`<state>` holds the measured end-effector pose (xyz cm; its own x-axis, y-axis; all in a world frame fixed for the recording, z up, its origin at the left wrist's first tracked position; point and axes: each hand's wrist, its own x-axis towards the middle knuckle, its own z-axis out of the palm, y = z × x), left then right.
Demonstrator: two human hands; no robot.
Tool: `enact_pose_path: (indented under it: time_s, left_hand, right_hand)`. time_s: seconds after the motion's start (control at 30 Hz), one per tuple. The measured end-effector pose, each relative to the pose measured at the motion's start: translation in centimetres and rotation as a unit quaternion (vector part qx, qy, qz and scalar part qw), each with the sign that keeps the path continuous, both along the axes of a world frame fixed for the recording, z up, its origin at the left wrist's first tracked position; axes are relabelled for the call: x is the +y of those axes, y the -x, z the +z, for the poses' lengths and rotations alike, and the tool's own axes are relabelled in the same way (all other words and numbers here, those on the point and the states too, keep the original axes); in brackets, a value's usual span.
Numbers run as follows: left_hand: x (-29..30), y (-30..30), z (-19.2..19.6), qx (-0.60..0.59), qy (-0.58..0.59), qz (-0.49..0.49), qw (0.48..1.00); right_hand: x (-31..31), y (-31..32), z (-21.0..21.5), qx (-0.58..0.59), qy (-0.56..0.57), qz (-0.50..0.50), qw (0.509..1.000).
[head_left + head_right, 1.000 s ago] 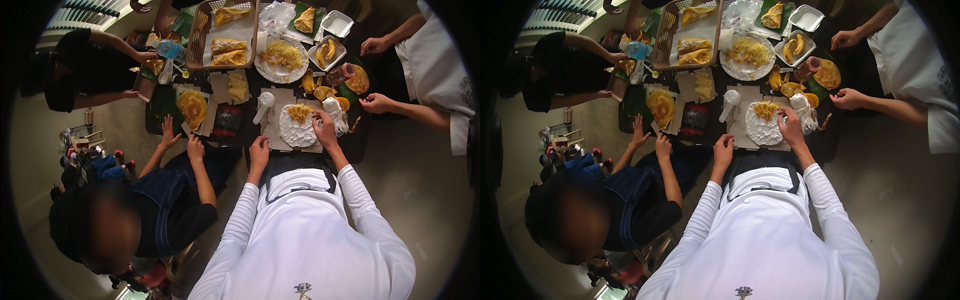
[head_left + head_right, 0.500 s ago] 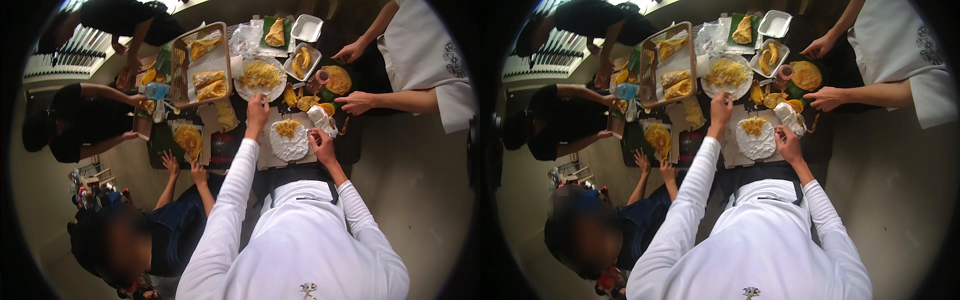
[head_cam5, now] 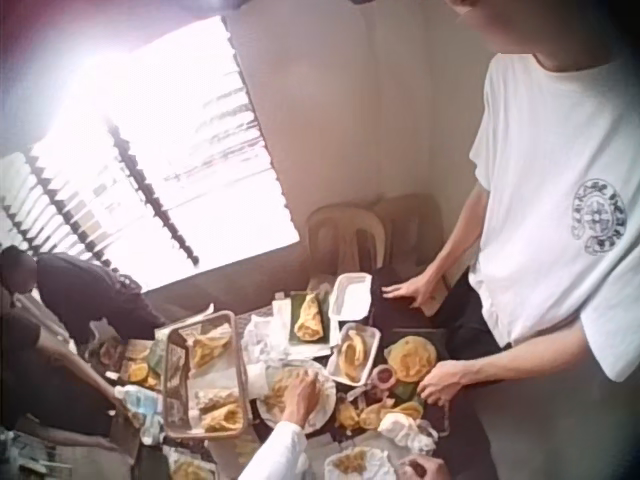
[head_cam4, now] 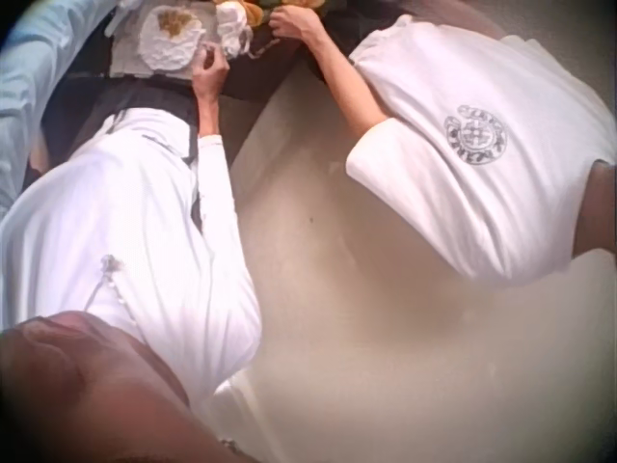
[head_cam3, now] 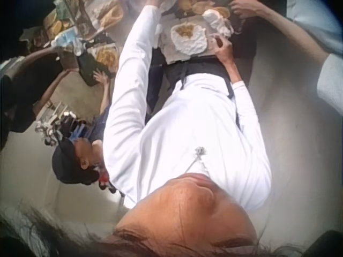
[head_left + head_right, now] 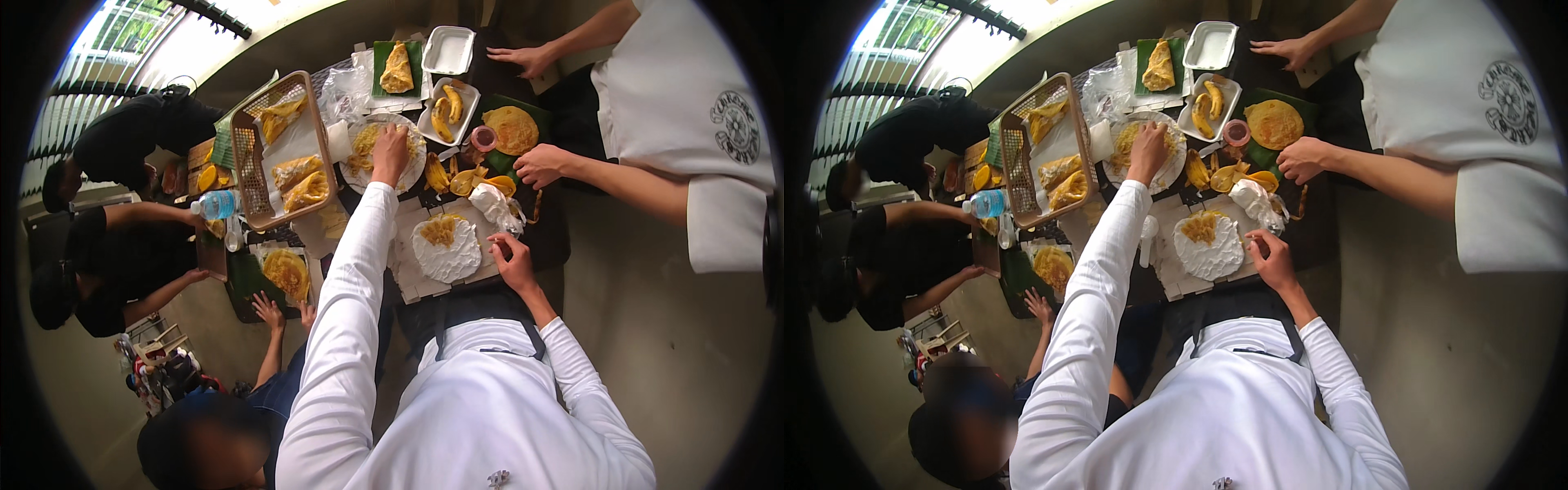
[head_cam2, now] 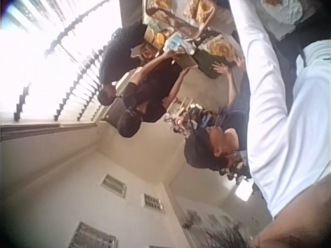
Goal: The person assembles a snack by placing shredded filling onto a flat crepe, folding it into a cone, and adding a white topping. The person handles banana leaves and other prepared crepes on the table.
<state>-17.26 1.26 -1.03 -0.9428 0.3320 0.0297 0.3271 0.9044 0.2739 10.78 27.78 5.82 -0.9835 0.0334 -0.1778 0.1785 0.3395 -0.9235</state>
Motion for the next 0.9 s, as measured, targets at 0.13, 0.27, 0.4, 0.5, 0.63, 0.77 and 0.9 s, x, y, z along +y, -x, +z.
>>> enact_pose_path:
  time_s: [0.13, 0.27, 0.4, 0.5, 0.63, 0.77, 0.9]
  left_hand:
    - [0.2, 0.2, 0.1, -0.009, -0.031, 0.01, 0.999]
    - [-0.7, 1.0, 0.1, 0.014, -0.041, 0.02, 0.999]
    - [-2.0, 1.8, -0.2, 0.053, -0.098, 0.011, 0.994]
    - [-2.0, 1.9, 0.8, 0.058, -0.172, 0.019, 0.983]
    - [-3.2, 2.3, 1.8, -0.051, -0.226, 0.077, 0.97]
    - [-3.7, 1.6, 3.4, -0.174, -0.329, 0.184, 0.91]
    - [-3.7, -1.9, 5.5, -0.073, -0.192, 0.121, 0.971]
  right_hand:
    - [-0.3, 0.1, 0.1, -0.009, -0.016, 0.007, 1.0]
    - [-0.6, 0.8, 0.0, -0.005, -0.007, 0.025, 1.0]
    - [-0.8, 1.3, 0.2, -0.024, 0.01, 0.025, 0.999]
    - [-1.0, 0.9, -0.5, -0.033, 0.022, 0.017, 0.999]
    - [-0.9, 1.4, -1.4, -0.034, 0.032, 0.022, 0.999]
    - [-0.8, 1.3, -1.7, -0.051, 0.044, 0.018, 0.998]
    - [-0.6, 1.0, -1.6, -0.053, 0.044, 0.022, 0.997]
